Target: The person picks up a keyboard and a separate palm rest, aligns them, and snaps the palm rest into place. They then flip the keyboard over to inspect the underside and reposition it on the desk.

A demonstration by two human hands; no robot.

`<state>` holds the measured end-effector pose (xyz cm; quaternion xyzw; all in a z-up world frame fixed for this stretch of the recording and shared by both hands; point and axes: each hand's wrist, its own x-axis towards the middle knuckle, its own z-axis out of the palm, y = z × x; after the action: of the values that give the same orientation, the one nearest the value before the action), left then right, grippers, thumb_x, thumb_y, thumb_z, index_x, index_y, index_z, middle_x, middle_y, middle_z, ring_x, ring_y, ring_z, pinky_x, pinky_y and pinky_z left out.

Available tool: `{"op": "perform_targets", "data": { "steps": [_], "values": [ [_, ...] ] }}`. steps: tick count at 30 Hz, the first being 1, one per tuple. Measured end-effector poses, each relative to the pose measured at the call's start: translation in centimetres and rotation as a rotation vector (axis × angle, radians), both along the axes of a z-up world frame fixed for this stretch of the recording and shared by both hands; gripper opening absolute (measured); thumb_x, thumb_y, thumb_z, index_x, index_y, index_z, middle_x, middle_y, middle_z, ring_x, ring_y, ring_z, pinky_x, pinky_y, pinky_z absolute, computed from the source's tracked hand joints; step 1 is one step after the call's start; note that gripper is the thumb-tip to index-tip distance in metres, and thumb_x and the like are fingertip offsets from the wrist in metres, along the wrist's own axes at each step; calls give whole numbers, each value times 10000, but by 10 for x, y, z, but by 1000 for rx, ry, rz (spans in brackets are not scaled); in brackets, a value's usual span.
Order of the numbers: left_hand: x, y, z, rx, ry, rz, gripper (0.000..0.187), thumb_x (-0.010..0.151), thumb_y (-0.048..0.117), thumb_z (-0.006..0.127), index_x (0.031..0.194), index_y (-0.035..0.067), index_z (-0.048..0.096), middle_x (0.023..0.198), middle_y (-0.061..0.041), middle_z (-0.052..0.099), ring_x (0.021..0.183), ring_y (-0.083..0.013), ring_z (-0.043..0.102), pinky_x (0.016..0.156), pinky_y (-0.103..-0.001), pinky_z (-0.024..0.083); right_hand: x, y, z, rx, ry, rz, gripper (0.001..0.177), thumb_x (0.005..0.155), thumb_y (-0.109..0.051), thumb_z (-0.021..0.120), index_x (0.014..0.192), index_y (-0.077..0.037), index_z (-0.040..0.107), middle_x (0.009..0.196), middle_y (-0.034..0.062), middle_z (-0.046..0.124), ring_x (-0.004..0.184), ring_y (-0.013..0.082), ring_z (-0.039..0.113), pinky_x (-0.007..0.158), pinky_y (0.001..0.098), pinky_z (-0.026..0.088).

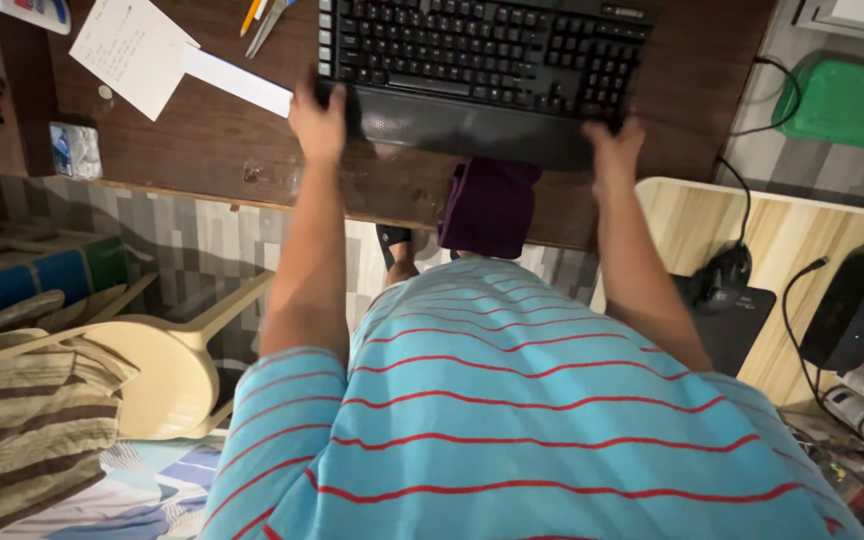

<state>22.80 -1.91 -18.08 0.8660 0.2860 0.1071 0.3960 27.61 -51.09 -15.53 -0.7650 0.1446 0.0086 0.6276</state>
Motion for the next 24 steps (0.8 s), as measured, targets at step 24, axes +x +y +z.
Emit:
{"op": "perform_targets", "data": {
  "steps": [24],
  "values": [
    [8,14,-46,-613,-93,290,392,888,317,730,1085,-20,774,1046,-131,807,968,-238,711,904,-354,542,-4,-23,-49,-25,51,-340,448,837,-105,872,1139,50,580,1094,161,657,982,247,617,911,368,536]
  ]
}}
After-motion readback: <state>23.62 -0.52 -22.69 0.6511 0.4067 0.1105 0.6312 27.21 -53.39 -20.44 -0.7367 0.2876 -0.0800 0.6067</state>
